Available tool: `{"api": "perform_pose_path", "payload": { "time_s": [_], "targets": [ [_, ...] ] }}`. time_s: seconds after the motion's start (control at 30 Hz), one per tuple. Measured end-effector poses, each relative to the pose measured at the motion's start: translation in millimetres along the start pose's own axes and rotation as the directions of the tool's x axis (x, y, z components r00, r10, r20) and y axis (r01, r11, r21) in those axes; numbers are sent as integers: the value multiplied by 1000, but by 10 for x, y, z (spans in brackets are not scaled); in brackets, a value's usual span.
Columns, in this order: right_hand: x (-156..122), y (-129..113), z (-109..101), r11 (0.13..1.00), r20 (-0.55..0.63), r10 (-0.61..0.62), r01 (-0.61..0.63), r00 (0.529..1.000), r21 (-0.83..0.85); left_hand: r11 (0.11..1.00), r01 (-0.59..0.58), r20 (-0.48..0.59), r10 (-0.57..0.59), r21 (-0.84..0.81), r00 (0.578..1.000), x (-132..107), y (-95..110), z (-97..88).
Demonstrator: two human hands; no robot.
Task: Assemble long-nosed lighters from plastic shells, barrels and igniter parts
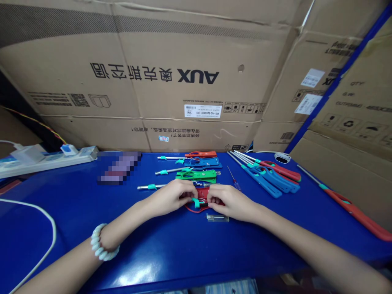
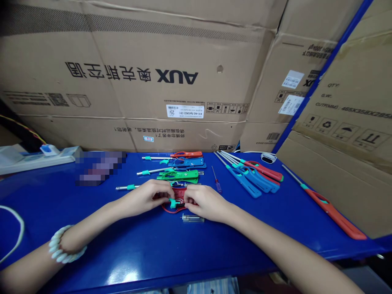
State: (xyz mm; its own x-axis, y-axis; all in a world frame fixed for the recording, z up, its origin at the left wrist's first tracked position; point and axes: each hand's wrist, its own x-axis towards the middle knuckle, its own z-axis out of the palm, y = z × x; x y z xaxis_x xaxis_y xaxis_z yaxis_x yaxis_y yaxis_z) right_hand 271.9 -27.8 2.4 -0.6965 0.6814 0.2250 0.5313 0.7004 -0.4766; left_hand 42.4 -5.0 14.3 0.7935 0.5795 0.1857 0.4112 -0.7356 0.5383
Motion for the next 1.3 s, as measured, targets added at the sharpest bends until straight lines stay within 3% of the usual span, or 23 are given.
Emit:
{"api": "perform_pose_path", "payload": {
  "time_s": [0.3, 0.7, 1.3],
  "targets": [
    [-4, 5, -13, 1000, 10, 14, -14, 1000, 24, 999, -16, 14, 16, 42, 1000, -8, -29, 0],
    [11, -3, -8, 999, -8, 34, -33, 999, 41, 994, 50, -26, -48, 97, 999, -13, -34, 51],
    [12, -32, -3, 997, -30, 62, -60, 998, 57, 993, 80, -18, -79, 85, 997, -2, 36, 40]
  ]
}}
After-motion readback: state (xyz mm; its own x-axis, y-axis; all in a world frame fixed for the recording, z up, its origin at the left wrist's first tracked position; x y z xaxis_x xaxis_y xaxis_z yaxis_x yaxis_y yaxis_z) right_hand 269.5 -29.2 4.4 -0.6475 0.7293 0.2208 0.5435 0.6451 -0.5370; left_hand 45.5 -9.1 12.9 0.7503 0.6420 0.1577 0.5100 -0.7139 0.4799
